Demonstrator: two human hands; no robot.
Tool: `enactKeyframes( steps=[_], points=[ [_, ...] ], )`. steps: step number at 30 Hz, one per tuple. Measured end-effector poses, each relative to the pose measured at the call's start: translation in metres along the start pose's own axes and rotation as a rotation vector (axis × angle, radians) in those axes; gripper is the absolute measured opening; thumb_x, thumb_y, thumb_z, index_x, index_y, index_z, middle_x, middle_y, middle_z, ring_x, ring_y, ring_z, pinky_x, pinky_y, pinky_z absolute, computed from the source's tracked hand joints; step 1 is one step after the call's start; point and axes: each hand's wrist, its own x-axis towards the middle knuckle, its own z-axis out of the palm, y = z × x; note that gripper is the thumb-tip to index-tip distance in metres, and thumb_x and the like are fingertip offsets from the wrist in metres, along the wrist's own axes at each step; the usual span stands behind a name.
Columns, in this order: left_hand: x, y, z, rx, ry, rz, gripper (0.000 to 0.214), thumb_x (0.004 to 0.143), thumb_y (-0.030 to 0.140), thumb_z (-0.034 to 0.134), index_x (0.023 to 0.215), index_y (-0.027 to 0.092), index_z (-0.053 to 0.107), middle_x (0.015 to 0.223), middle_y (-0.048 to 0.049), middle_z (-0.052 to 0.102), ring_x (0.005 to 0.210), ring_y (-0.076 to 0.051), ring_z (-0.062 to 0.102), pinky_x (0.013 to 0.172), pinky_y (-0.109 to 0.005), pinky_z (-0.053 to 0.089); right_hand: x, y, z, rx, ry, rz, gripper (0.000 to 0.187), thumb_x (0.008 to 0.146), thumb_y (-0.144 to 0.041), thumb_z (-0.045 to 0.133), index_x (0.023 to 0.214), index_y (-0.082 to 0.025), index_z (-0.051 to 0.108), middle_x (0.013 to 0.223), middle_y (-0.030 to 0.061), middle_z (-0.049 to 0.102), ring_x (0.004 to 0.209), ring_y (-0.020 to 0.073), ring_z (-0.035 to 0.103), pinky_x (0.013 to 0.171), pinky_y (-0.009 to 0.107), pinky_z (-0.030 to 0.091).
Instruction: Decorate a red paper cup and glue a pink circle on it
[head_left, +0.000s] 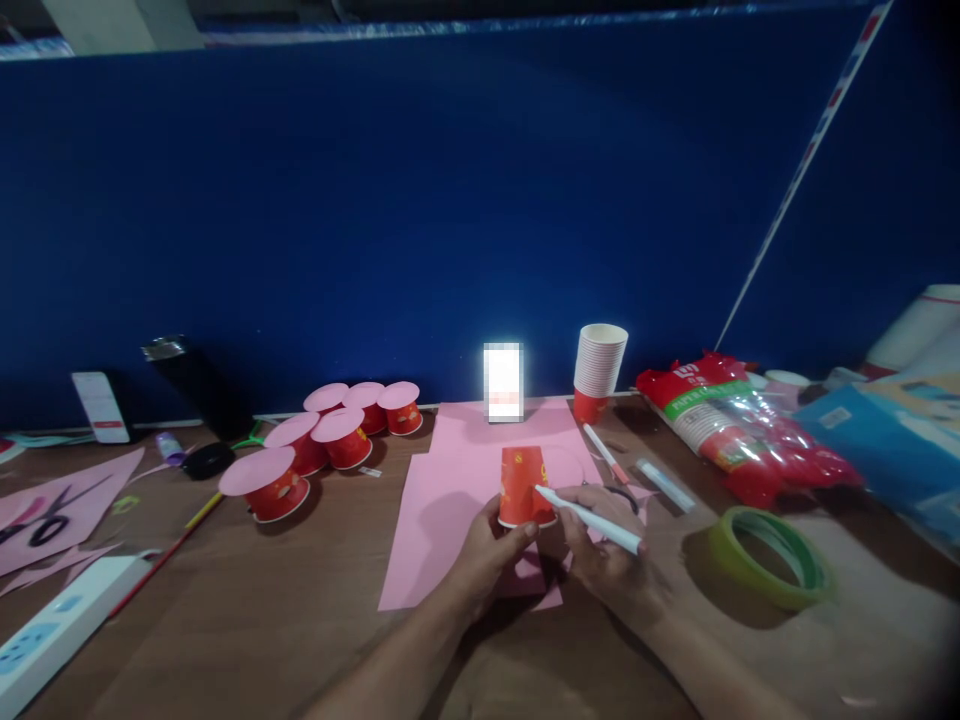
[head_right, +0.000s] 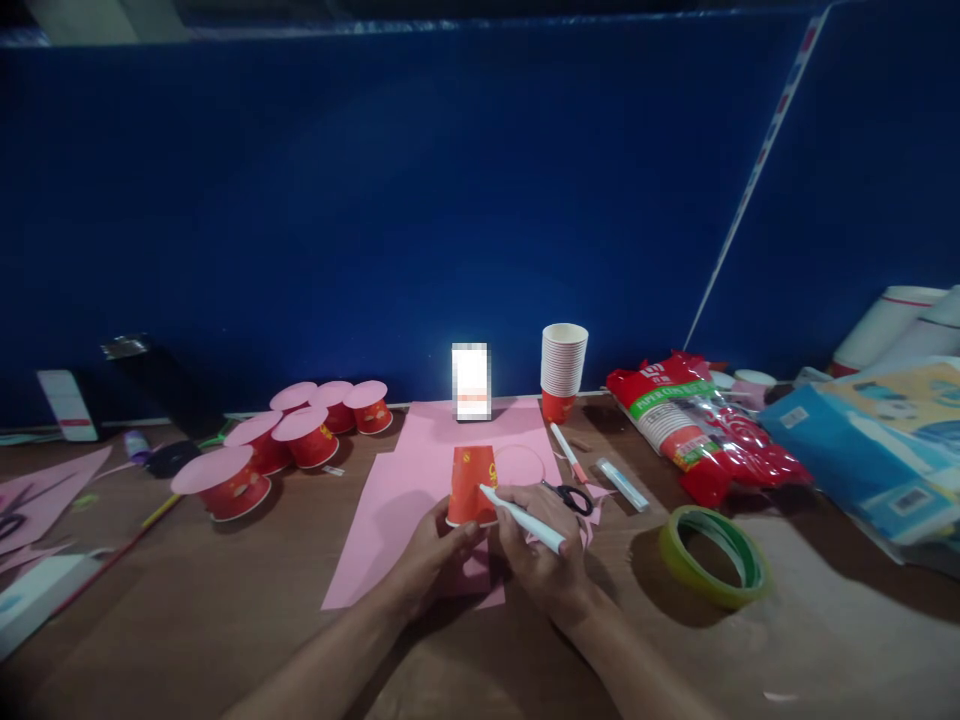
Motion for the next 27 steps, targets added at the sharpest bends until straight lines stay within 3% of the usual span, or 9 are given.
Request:
enactKeyframes(
  steps=[27],
  points=[
    [-0.0012,0.0018,0.0004,-0.004,-0.003,-0.006,0.063,0.061,0.038,0.083,0.114,0.013,0.061,0.111,-0.0159,0.068,0.101,-0.029,0.065,0.095,-0.043,0.045,0.0028,-0.0041,-0.0020,-0.016,-0.021,0.022,0.010,0.088,-0.016,0.053,0.091,-0.021,0.061,0.078,0.0044,0.068,0.073,0.0196,0.066,0.068,0.035,0.055]
  ],
)
